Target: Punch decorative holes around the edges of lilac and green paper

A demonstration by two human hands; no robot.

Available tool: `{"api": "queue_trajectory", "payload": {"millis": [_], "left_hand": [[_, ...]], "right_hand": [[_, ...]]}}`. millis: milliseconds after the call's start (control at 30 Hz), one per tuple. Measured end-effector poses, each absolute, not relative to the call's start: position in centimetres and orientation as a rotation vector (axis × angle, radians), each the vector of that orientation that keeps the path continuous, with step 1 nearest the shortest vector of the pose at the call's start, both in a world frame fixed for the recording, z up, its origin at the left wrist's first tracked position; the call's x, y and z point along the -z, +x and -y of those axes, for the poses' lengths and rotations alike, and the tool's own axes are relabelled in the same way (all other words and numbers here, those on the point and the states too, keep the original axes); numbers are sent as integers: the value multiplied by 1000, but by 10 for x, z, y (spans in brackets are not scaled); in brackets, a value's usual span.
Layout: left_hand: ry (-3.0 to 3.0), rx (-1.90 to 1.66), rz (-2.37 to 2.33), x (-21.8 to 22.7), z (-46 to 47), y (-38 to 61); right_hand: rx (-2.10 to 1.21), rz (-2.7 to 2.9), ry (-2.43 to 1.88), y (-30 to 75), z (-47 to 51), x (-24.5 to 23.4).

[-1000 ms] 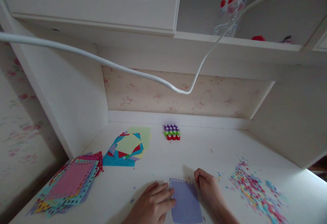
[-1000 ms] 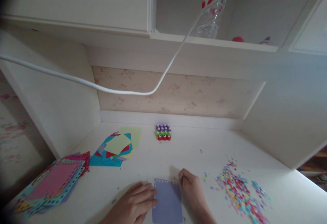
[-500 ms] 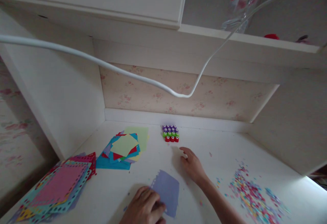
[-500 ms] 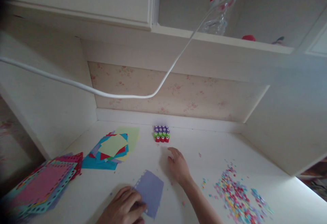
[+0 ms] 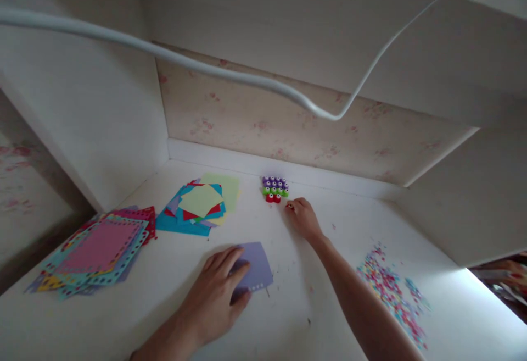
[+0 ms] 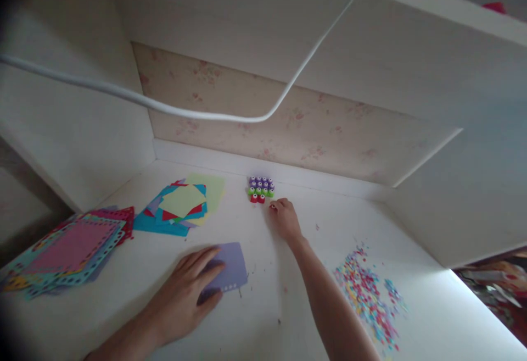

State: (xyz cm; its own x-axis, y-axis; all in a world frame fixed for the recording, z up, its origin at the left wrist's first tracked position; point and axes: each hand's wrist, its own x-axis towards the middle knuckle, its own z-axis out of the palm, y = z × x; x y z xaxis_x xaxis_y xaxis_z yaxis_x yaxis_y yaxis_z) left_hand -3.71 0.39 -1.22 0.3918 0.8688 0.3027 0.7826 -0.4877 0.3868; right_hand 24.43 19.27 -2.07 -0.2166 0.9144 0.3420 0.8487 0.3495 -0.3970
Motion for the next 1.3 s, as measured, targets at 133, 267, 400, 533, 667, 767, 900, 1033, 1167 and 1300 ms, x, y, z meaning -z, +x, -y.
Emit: {"api": "queue_trajectory", "payload": {"millis": [133,267,400,533,667,767,900,1033,1167,1300], "left_hand": [[2418,-601,-1526,12,-4,-35],[2363,-567,-1611,8,-3,-29],[2324,-573,-1744,9,-5,-19],[2290,-507,-1893,5,-14,-5],[2218,-382,-1899,-2,-25,3],[2168,-436,-1785,-1,-28,3],[2086,-609,-1682,2,-24,-2],[1914,-710,-1560,6,-18,-4],[1568,-815,-1396,11,-18,-3],[1325,-876,-1305,11,-19,0]], "right_hand": [[-241,2102,-1559,252,-147,19],[-396,2149,-1436,253,-78,13],[-556,2245,-1278,251,-28,5],[-594,2161,-1214,246,-11,6],[-647,2000,-1298,238,-8,9],[-706,1939,-1322,234,-6,10],[-701,1939,-1273,231,-4,11],[-691,1944,-1289,230,-4,13],[-771,1840,-1340,232,-5,15],[-842,1778,-1338,233,-5,16]]}}
